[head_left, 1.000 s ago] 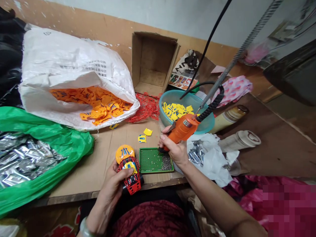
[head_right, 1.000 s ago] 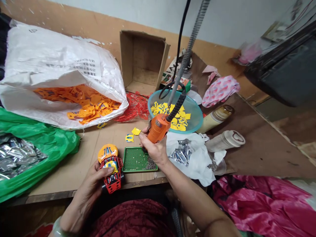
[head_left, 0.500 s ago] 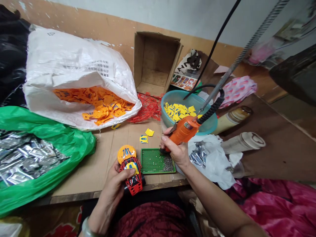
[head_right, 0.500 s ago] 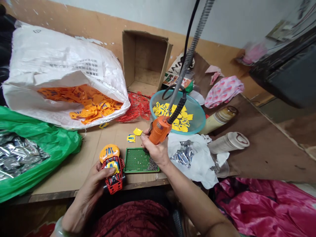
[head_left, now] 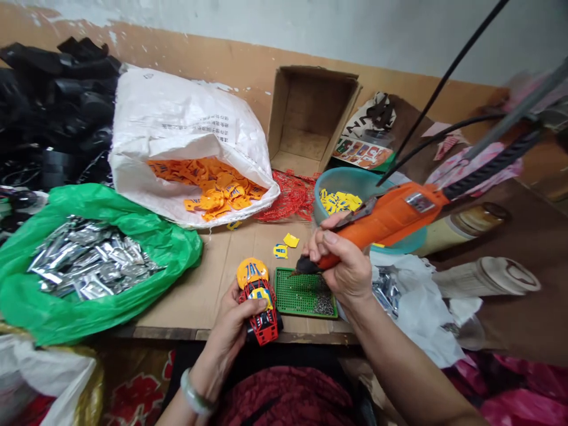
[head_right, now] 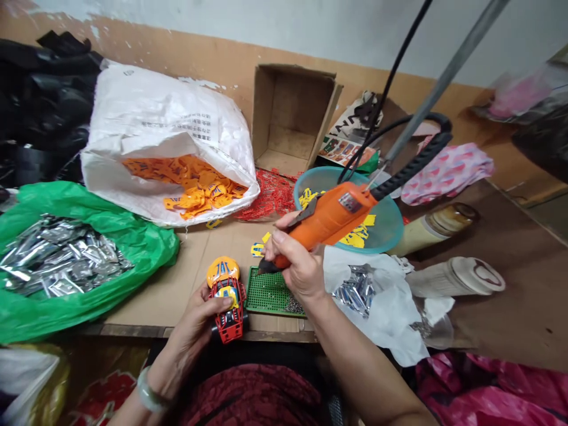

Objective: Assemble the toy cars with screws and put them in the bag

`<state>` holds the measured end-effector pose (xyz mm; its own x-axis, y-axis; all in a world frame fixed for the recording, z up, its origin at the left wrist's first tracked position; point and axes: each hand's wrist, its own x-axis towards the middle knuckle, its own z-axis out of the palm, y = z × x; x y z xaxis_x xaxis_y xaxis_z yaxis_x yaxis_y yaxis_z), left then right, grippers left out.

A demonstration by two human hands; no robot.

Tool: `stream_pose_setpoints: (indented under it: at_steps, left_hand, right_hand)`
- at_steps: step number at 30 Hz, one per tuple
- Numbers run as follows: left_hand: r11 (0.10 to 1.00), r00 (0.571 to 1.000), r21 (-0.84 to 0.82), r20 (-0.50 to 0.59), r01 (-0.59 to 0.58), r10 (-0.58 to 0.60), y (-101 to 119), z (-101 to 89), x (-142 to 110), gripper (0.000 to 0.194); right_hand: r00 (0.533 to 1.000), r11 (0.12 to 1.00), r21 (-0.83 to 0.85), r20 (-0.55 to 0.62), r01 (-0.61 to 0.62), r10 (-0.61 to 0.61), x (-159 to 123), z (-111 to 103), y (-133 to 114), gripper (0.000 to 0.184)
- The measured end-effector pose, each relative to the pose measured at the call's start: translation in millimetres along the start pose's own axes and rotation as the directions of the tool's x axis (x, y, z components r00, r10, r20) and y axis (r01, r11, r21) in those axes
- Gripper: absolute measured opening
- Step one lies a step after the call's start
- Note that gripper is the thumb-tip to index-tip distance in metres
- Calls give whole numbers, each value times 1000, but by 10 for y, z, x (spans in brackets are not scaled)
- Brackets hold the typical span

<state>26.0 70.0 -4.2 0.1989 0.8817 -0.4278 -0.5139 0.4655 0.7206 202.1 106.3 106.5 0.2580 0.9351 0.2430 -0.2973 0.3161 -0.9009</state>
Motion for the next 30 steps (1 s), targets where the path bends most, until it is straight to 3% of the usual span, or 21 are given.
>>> stream_pose_setpoints:
  at_steps: [4, 7, 30]
  left_hand:
    - [1000, 1000, -15, -3, -4, 4, 1, 28, -4, 56]
    - [999, 1000, -32, -5, -18, 18, 12, 47, -4, 54]
    - [999, 999, -48, -45, -25, 23, 29, 79, 18, 54]
  right_hand:
    - [991, 995, 61, 115, -75, 68, -54, 301, 16, 24]
    - [976, 988, 115, 203, -100, 75, -106, 377, 123, 21]
    - [947, 997, 44, 317, -71, 54, -226, 305, 289, 17]
